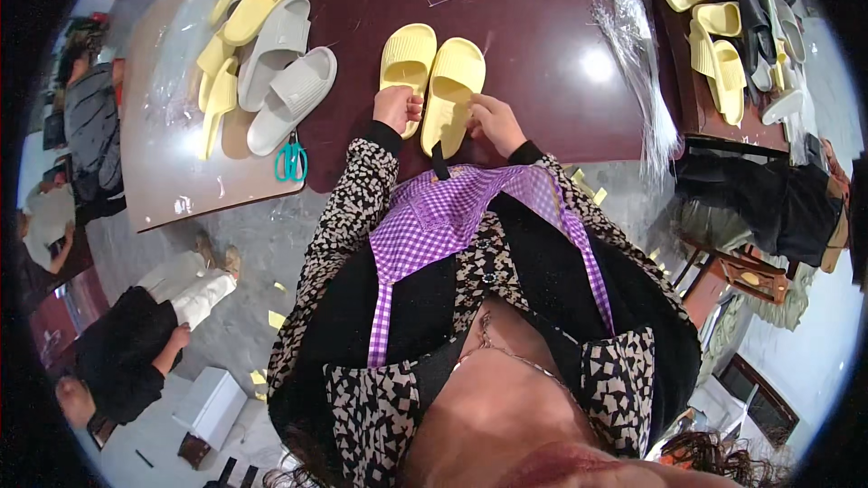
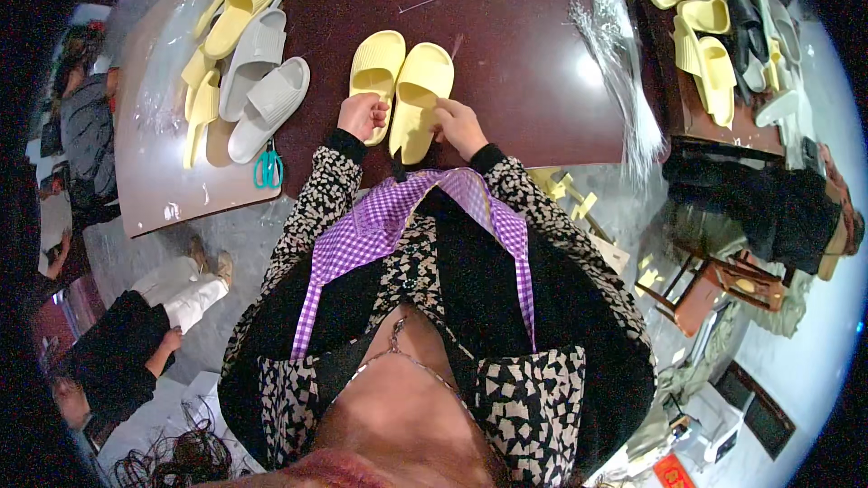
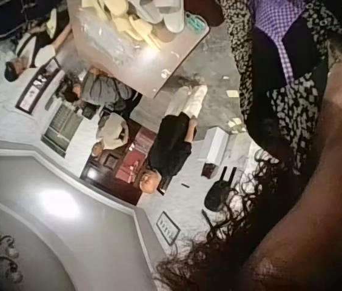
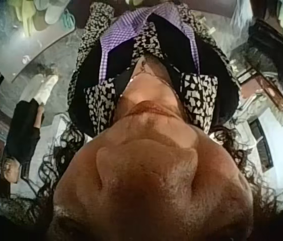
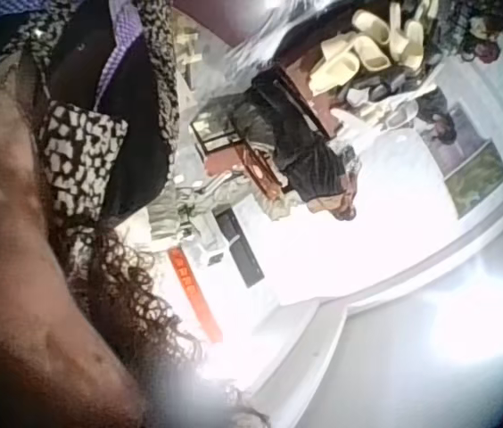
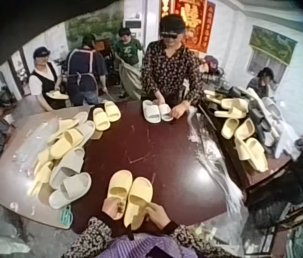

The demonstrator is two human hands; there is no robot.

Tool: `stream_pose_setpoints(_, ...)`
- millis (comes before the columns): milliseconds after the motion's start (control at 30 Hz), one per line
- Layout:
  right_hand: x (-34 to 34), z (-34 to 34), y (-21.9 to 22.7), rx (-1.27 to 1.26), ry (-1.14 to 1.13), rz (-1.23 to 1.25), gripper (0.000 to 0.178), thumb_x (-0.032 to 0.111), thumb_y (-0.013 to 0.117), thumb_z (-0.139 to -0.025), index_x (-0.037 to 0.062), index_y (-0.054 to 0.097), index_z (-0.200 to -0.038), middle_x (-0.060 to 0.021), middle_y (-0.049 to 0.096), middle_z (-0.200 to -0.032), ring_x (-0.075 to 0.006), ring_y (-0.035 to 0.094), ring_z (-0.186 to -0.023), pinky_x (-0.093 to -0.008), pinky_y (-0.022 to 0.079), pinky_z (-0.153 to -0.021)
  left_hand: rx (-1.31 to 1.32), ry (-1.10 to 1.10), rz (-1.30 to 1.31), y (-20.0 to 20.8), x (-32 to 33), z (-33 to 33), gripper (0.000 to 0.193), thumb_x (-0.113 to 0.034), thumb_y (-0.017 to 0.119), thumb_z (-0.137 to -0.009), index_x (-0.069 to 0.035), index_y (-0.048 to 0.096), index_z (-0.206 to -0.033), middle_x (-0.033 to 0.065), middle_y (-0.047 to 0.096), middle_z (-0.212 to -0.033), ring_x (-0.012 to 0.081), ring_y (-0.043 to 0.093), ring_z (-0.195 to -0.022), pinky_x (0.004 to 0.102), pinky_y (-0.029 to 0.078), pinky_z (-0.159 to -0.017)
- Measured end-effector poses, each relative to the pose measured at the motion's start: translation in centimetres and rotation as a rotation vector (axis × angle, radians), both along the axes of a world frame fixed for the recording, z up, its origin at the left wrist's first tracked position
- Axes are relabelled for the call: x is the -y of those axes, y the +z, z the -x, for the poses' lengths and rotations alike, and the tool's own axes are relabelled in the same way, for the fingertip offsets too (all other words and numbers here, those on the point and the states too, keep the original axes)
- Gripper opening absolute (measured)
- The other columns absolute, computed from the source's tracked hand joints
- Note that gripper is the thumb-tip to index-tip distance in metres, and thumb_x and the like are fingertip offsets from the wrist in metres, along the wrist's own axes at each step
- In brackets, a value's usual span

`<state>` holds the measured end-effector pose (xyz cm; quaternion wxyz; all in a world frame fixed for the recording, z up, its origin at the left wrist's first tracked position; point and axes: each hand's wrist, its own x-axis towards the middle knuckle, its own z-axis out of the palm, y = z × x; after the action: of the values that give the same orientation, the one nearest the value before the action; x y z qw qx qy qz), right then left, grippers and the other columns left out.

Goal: The person pairs slippers on a table, fastens each pair together with plastic ties by hand, trims the ties using scissors, and arranges the slippers on the table.

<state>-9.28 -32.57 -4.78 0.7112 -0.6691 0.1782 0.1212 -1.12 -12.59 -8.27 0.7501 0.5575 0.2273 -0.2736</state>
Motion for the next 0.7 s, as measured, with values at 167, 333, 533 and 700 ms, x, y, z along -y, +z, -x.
stream_pose_setpoints(167,3.4,-2.3,0.6,-0.064,0.099,0.108,0.025,0.012,0.047,-0.086,-0.0033,0.056,-0.103,-0.0086,0.062,-0.076,-0.0111,0.054,-0.053,-0.0224,0.043,-0.043,0.013,0.011,-0.003,-1.0,0.1,-1.0,0.011,-0.009,0.051,-0.079,0.000,0.054,-0.086,0.0103,0.057,-0.069,0.0137,0.050,-0.045,0.0274,0.042,-0.037)
stream_pose_setpoints(333,7.2,-7.9,-1.8,-0.087,-0.061,0.245,0.022,0.017,0.053,-0.083,-0.0026,0.062,-0.089,-0.0063,0.061,-0.068,-0.0101,0.052,-0.049,-0.0227,0.041,-0.040,-0.006,0.014,-0.019,-0.8,1.6,-1.8,0.009,-0.007,0.050,-0.080,0.000,0.054,-0.084,0.0090,0.056,-0.067,0.0126,0.049,-0.043,0.0260,0.040,-0.036)
stream_pose_setpoints(533,7.2,-13.5,-4.6,-0.092,0.067,0.502,0.021,0.019,0.060,-0.079,-0.0013,0.064,-0.083,-0.0048,0.059,-0.064,-0.0090,0.051,-0.050,-0.0234,0.040,-0.041,0.033,0.064,-0.077,-0.6,2.7,-2.3,0.008,-0.007,0.049,-0.081,-0.001,0.054,-0.082,0.0074,0.055,-0.064,0.0106,0.045,-0.041,0.0242,0.036,-0.035)
stream_pose_setpoints(700,6.7,-15.5,-6.7,0.174,0.160,0.650,0.023,0.021,0.062,-0.076,0.0013,0.065,-0.086,-0.0080,0.063,-0.070,-0.0170,0.058,-0.063,-0.0293,0.046,-0.060,0.033,0.109,-0.038,-0.2,3.3,-2.9,0.008,-0.006,0.049,-0.081,-0.001,0.053,-0.076,0.0063,0.053,-0.062,0.0094,0.043,-0.040,0.0236,0.034,-0.034)
